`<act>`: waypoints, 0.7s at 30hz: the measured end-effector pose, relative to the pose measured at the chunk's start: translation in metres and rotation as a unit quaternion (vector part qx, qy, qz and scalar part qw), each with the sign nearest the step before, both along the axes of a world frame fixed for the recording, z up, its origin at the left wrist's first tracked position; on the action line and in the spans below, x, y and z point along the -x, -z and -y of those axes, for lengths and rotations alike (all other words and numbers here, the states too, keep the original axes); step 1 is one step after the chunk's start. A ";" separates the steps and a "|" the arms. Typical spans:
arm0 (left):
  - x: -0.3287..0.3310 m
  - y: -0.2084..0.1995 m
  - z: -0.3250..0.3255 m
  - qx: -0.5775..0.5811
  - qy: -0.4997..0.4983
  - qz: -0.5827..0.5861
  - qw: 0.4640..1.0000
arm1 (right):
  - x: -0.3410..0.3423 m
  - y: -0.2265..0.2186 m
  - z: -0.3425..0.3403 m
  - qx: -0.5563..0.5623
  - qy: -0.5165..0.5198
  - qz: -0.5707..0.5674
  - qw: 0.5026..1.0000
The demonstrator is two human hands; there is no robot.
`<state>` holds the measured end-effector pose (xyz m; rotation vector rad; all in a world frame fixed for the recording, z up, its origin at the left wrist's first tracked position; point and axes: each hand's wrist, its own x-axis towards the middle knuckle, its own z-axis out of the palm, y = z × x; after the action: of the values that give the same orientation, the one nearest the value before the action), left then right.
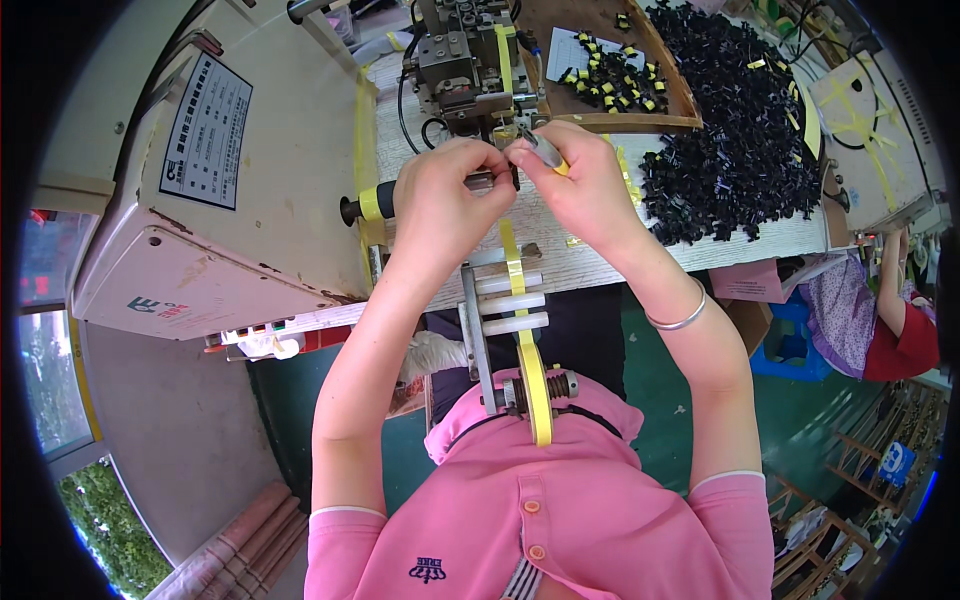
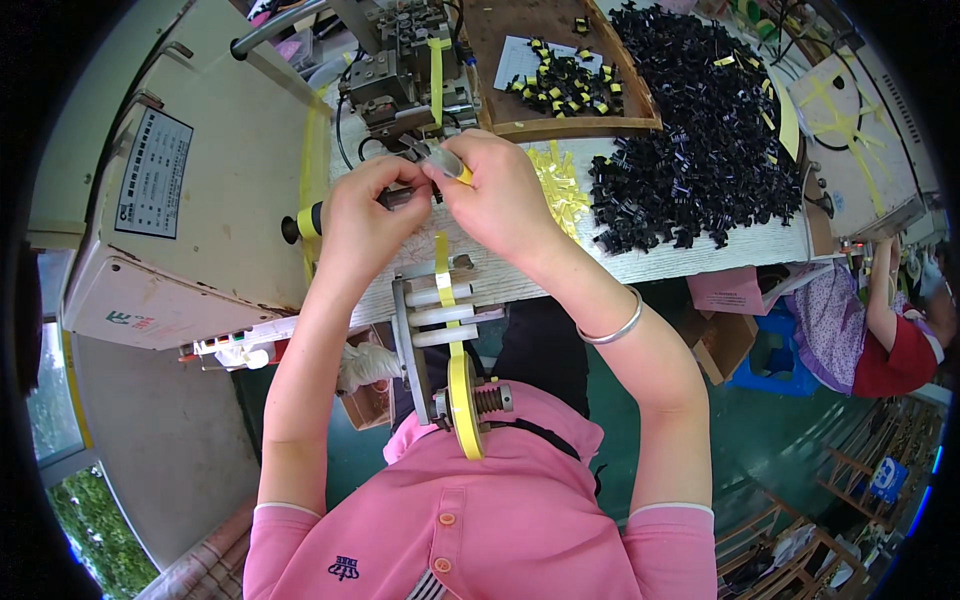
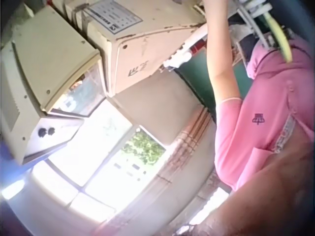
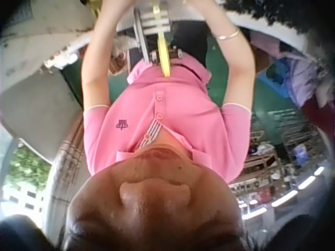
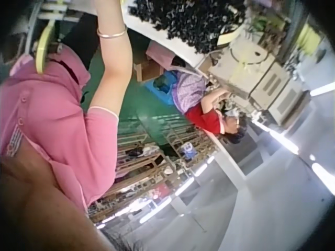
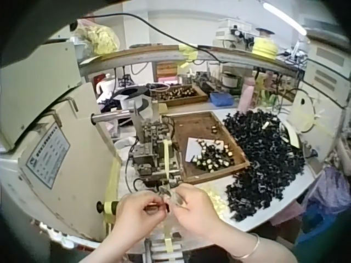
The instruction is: Assemble small electrical components and cables using an assembly machine at a workstation.
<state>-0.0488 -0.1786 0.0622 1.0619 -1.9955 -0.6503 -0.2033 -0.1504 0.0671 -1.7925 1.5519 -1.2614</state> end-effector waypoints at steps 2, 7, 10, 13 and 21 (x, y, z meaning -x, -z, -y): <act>-0.001 -0.002 0.000 -0.051 0.007 0.039 0.998 | 0.003 -0.003 -0.002 -0.013 -0.006 -0.013 1.000; 0.001 -0.007 0.000 -0.096 0.010 0.037 0.995 | 0.016 0.001 -0.007 -0.050 -0.005 -0.004 0.999; 0.002 -0.003 0.001 -0.072 0.012 0.017 0.997 | 0.019 0.002 -0.010 -0.068 -0.004 -0.009 0.998; 0.001 -0.001 0.001 -0.028 0.018 0.001 0.999 | 0.020 0.008 -0.011 -0.063 -0.001 -0.015 0.998; -0.005 0.005 0.001 0.129 0.071 0.066 0.987 | 0.017 0.016 -0.001 -0.095 0.005 0.037 0.995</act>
<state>-0.0438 -0.1793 0.0567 0.8303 -2.2163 -0.3866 -0.2207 -0.1496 0.0514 -1.6033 1.5847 -1.1304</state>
